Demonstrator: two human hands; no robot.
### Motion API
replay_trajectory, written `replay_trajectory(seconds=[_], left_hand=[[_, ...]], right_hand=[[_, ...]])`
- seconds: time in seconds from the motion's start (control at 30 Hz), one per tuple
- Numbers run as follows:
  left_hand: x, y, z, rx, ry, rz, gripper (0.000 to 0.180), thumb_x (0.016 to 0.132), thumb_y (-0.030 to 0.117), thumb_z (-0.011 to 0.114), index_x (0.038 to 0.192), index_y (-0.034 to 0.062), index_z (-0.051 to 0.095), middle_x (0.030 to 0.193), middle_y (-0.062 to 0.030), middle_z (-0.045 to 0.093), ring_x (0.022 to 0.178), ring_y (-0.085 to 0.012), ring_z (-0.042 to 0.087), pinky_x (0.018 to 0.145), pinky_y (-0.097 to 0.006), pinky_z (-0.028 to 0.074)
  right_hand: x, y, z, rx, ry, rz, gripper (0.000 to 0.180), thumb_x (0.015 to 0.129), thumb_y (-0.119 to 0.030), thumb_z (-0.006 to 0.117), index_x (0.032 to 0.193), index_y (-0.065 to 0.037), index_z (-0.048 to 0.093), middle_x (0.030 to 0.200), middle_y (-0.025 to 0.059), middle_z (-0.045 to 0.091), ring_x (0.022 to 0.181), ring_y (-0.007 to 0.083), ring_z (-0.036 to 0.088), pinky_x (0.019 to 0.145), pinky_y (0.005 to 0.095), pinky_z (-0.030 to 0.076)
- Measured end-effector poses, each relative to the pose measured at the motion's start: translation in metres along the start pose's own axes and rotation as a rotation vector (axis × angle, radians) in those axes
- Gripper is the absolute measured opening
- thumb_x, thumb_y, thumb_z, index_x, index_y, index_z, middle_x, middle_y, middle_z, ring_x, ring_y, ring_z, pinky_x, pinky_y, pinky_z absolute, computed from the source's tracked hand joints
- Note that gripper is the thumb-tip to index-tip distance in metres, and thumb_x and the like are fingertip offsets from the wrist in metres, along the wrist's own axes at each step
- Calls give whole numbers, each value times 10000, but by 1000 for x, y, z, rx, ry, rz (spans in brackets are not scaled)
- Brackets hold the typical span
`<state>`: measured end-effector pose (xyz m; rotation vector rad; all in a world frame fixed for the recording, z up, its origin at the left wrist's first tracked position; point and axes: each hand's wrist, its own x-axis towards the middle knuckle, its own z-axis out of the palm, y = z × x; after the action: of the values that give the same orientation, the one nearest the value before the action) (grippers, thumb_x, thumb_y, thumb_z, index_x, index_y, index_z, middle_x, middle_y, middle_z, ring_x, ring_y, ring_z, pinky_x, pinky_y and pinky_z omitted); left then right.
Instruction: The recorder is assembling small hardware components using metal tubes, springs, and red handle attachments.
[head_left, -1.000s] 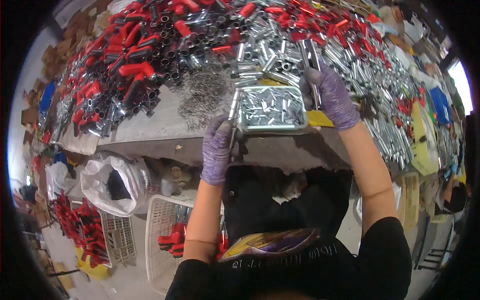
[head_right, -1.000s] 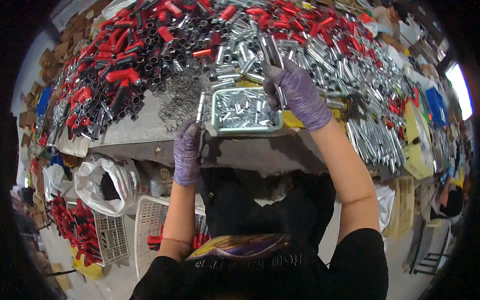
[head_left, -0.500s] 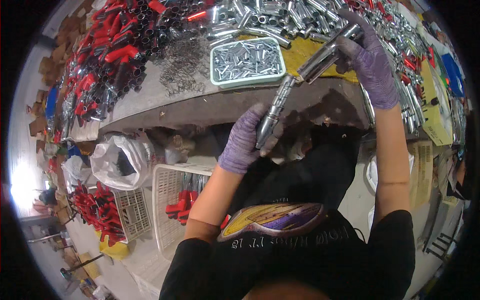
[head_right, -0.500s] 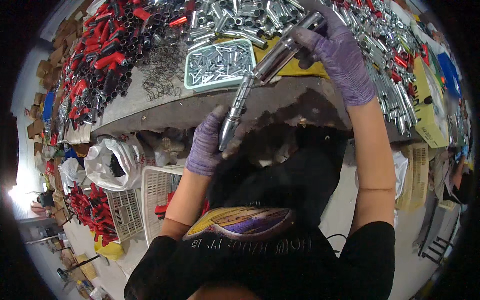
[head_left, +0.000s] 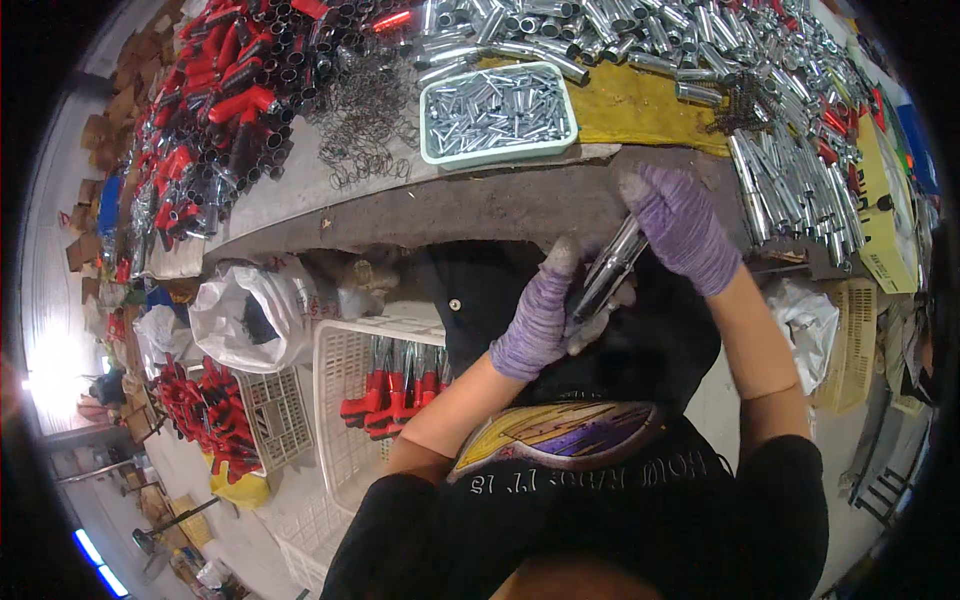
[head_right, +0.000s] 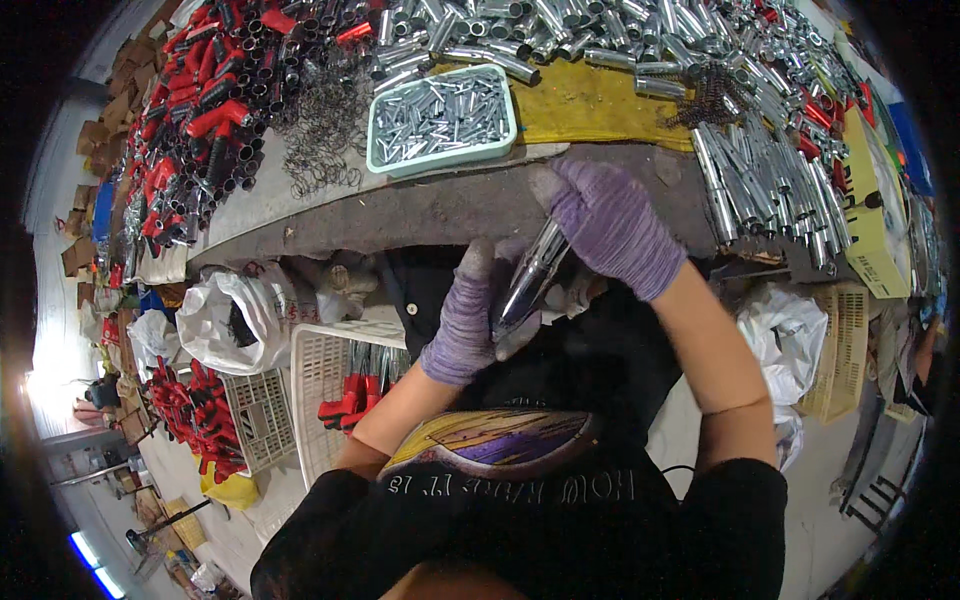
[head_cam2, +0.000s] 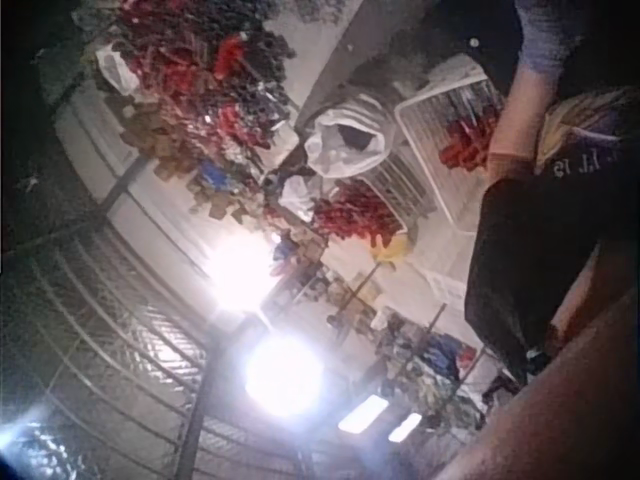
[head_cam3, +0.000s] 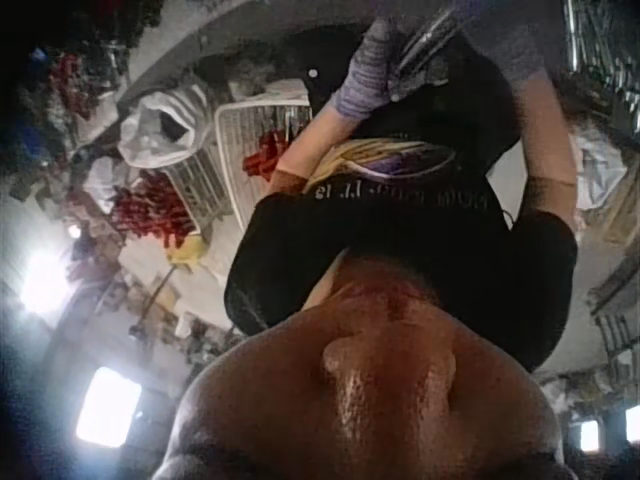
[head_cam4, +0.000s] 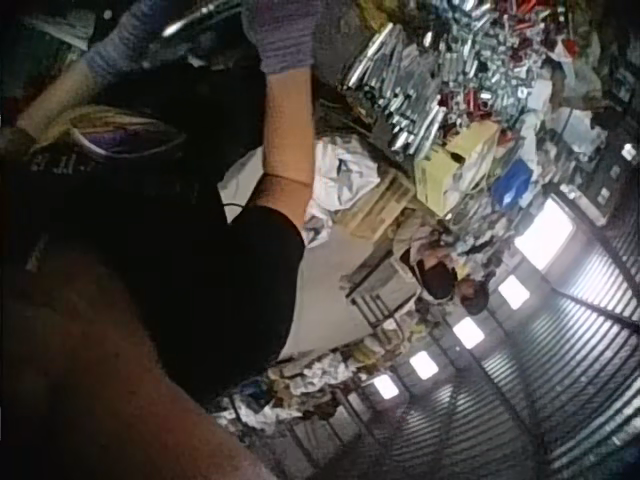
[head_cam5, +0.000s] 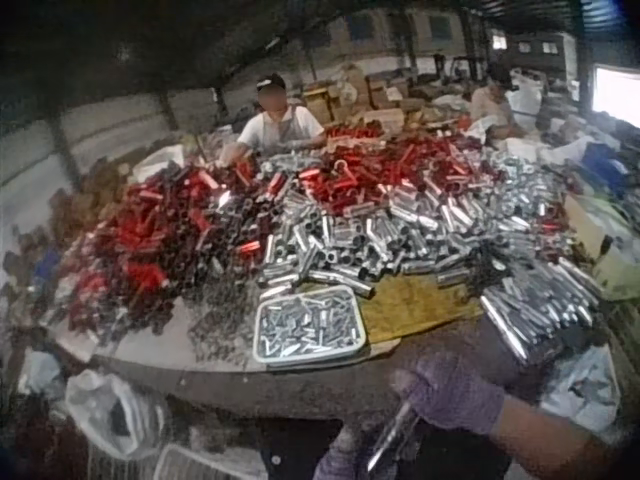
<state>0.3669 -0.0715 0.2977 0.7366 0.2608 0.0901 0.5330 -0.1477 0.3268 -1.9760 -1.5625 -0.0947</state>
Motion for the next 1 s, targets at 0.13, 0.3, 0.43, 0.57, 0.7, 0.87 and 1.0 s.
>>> replay_trajectory(seconds=[0.13,0.3,0.43,0.57,0.7,0.87,1.0], left_hand=[[-9,4,0,139,108,30,604,812,471,572,1204,27,455,846,-74,583,430,-50,455,339,-158,334],[-9,16,-24,116,62,110,497,839,354,587,1209,50,455,789,-40,560,435,-49,418,349,-168,311],[-5,24,-44,33,214,142,431,834,372,589,1135,80,493,625,-16,526,377,-70,403,315,-182,290],[-12,23,-58,9,232,174,443,833,387,584,1147,89,488,629,-9,520,376,-67,396,313,-177,284],[-18,21,-67,-31,252,175,478,840,418,561,1179,92,476,623,-4,503,377,-66,384,312,-180,284],[-16,25,-69,-41,252,177,468,819,440,580,1115,89,491,628,-26,511,382,-76,390,311,-181,292],[-17,31,-67,-47,181,167,425,824,442,572,1082,114,492,633,-28,518,375,-86,392,310,-186,294]], right_hand=[[-2,-14,12,86,53,166,285,837,-303,544,851,-28,619,711,202,584,699,381,577,587,432,458],[49,-20,9,307,-288,71,325,840,-343,525,885,-35,622,775,202,594,781,355,581,684,411,471],[102,6,38,116,-181,-55,309,833,-340,530,898,-51,620,897,177,592,883,313,575,773,392,461],[122,11,60,-390,-332,43,281,824,-315,541,1021,-120,590,1002,103,556,942,286,556,817,390,451],[124,5,63,-449,-400,88,252,820,-301,538,985,-122,605,984,107,568,937,285,558,819,395,447],[134,-7,57,-582,-474,95,231,824,-290,521,940,-118,623,922,100,595,887,281,578,799,389,453],[132,8,56,-538,-361,45,241,825,-297,521,937,-110,625,922,85,606,874,270,586,797,385,458]])
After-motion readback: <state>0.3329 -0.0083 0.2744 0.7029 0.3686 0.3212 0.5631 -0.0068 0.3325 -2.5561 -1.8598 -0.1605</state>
